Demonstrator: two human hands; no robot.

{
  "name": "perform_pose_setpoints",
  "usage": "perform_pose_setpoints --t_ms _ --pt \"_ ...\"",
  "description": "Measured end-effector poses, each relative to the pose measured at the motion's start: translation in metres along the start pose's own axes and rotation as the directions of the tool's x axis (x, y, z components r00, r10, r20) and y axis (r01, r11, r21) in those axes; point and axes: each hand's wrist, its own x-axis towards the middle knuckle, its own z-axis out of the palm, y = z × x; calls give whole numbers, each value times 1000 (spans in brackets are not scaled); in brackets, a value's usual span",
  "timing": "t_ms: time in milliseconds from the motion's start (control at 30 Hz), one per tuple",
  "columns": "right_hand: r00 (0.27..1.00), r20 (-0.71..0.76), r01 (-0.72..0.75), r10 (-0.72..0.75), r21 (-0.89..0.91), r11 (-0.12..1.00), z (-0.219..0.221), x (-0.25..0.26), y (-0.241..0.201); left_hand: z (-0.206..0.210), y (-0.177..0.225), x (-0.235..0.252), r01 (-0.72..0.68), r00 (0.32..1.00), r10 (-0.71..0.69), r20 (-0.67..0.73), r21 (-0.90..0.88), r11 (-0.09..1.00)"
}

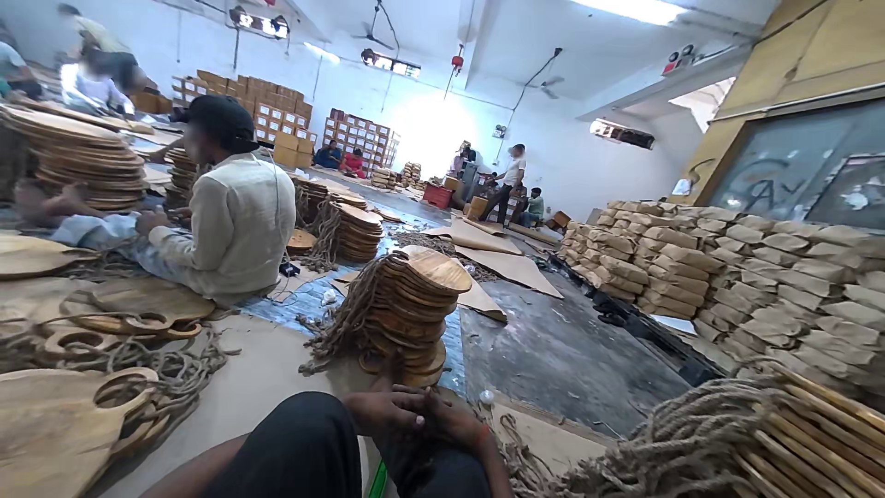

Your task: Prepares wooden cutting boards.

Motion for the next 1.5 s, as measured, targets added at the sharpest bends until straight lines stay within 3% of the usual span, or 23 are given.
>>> perform_pose_setpoints --t_ms 700,1033,1500 --pt "996 82 25 -30 56 998 -3 4 3 -1 0 0 -14 999 16 30 -44 999" --pt "1000 4 14 -14 56 998 2 -2 -2 0 0 0 2 1000 -2 2 7 1000" --pt "998 32 49 -51 68 997 -2 1 4 -1 0 1 -20 1000 20 22 -18 1000"
